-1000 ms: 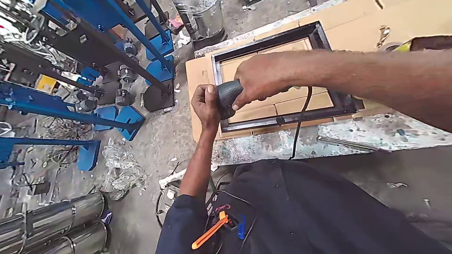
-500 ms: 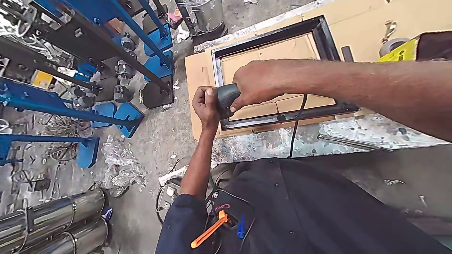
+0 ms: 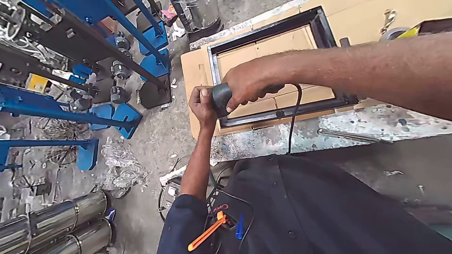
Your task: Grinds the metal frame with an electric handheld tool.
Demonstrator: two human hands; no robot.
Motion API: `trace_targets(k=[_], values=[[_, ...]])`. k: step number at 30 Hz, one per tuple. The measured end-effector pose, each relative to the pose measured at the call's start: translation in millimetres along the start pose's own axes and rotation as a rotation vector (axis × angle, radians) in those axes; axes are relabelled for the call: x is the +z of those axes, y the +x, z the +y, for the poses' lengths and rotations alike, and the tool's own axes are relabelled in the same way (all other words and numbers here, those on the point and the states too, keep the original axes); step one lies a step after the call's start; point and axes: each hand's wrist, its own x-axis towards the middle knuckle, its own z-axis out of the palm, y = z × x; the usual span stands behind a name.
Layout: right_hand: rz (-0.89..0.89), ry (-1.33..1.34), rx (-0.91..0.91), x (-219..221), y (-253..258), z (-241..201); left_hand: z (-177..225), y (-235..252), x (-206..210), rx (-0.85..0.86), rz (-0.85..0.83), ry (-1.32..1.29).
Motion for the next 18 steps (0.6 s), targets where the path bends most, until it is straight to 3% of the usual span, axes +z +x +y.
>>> trace_targets(k=[9,18], values=[[0.078,-0.188,-0.042,-1.1,3.2,-4.4,1.1,-7.4,-0.1,0.013,0.07,0.065],[0.059,-0.131,-0.025,-4.3,7.4,-4.5,-4.1,-1.5,-3.4,-0.039,0.073,0.09]])
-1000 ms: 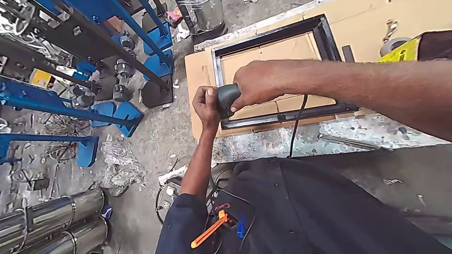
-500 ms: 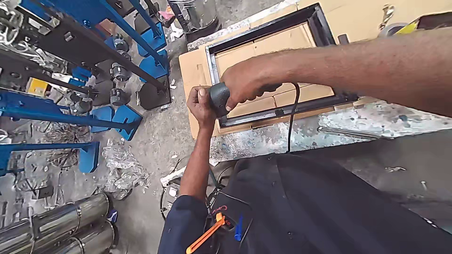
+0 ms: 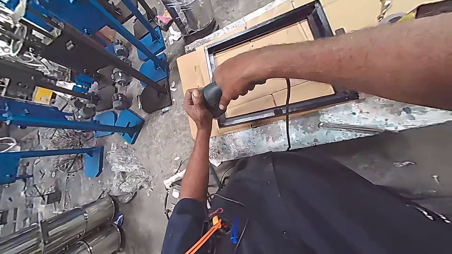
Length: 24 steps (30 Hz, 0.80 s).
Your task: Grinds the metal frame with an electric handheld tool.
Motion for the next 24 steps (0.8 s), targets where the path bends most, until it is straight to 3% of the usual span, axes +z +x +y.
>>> trace_targets(k=[24], values=[[-0.009,0.046,0.001,8.8,8.1,5.7,-6.6,-2.1,-0.4,0.003,-0.029,-0.023]])
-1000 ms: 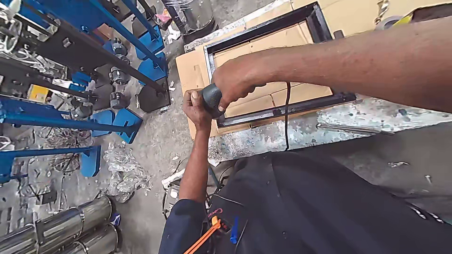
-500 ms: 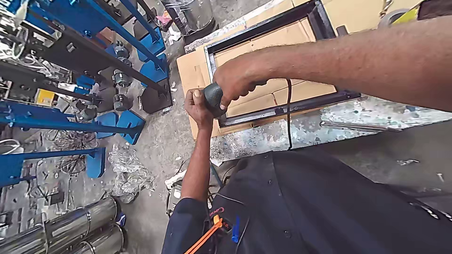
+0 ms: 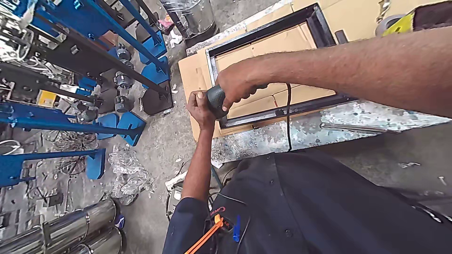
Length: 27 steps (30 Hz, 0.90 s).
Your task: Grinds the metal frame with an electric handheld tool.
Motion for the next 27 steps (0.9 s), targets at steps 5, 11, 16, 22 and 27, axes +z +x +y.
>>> trace_targets(k=[5,11,16,22,27], values=[[0.146,-0.095,-0.066,6,-4,2,0,-4,0,-0.032,0.021,0.015],[0.549,-0.306,-0.339,34,-30,14,-1,-17,-9,-0.168,0.042,-0.056],[0.52,-0.296,-0.297,39,-25,6,-9,-16,-19,-0.138,0.012,-0.028],[0.197,0.035,-0.084,24,18,4,-16,-17,-30,-0.064,-0.008,-0.021],[0.021,0.215,0.058,27,34,-7,-35,-16,-45,-0.069,-0.046,-0.074]])
